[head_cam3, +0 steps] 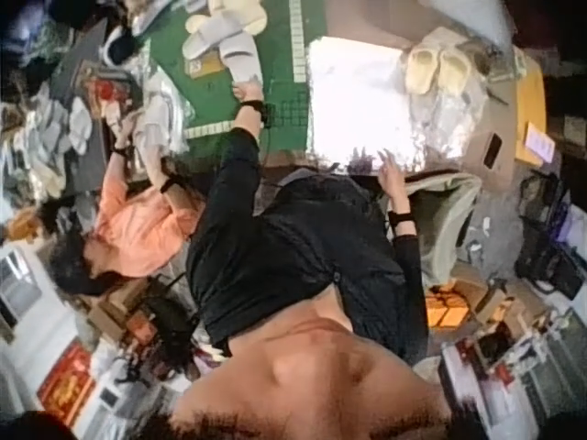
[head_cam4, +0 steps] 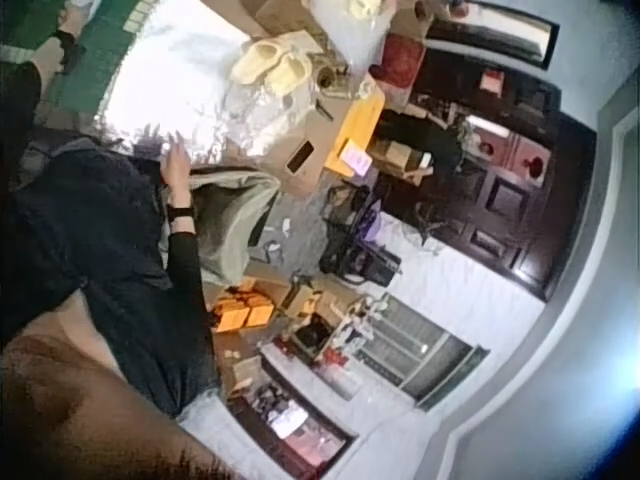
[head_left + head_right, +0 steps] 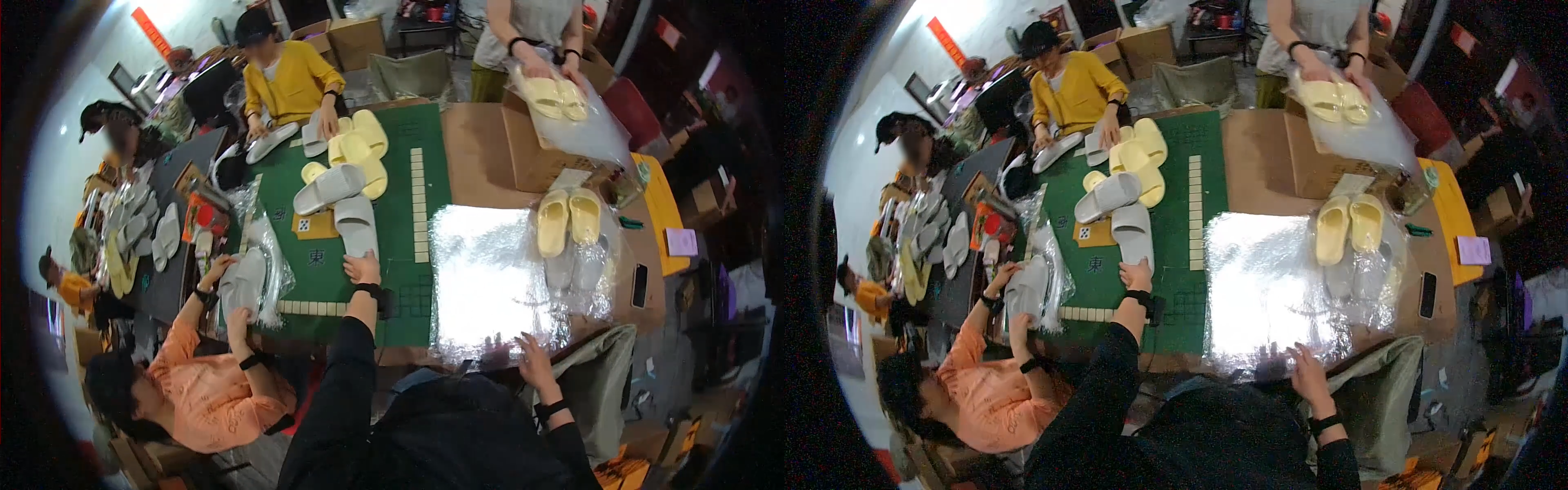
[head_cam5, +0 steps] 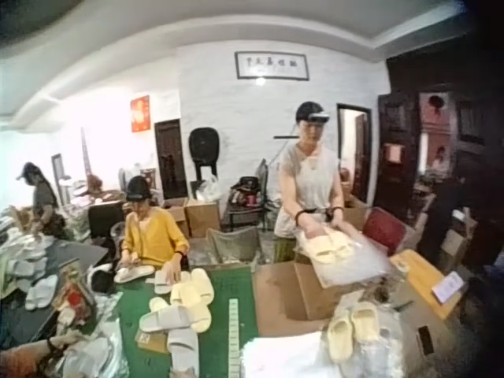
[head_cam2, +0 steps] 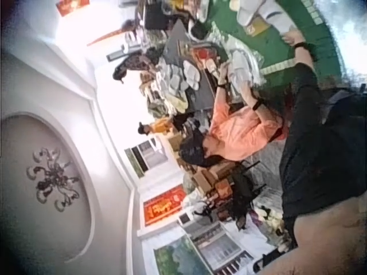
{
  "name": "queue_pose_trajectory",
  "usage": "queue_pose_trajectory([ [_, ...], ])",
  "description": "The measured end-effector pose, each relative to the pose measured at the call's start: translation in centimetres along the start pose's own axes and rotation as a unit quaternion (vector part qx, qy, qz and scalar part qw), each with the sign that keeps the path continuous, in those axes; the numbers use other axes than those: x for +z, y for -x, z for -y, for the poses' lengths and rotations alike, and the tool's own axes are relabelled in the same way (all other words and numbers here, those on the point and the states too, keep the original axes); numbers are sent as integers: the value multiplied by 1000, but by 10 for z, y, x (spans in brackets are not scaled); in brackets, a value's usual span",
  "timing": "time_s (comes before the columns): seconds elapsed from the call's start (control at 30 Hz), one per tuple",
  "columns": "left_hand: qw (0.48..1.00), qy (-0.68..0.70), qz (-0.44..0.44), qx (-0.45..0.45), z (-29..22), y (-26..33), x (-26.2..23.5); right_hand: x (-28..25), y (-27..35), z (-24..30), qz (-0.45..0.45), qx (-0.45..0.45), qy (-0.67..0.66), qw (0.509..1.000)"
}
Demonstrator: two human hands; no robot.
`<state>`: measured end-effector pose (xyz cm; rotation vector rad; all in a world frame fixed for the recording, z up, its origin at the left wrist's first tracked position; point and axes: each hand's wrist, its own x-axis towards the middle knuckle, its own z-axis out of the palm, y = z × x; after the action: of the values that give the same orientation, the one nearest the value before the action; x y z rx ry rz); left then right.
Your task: Packing slippers into a large plastic bag at a workstation.
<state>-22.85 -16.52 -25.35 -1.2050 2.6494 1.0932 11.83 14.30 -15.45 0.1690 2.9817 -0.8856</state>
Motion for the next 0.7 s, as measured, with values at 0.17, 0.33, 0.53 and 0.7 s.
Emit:
queue_pose_trajectory([
  [0.17, 993, -61, 78, -57, -15, -24, 1, 26, 16, 7, -1, 20, -21, 1000],
  [0.33, 994, -83, 49, -50, -30, 4, 12, 15, 15, 14, -13, 64, -17, 998],
  [0.53, 939, 193, 284, 23, 21, -38, 0, 20, -14, 21, -8, 4, -49, 999],
  [0.7, 901, 385, 175, 97, -21, 38, -22, 12, -37, 13, -44, 14, -83, 995],
])
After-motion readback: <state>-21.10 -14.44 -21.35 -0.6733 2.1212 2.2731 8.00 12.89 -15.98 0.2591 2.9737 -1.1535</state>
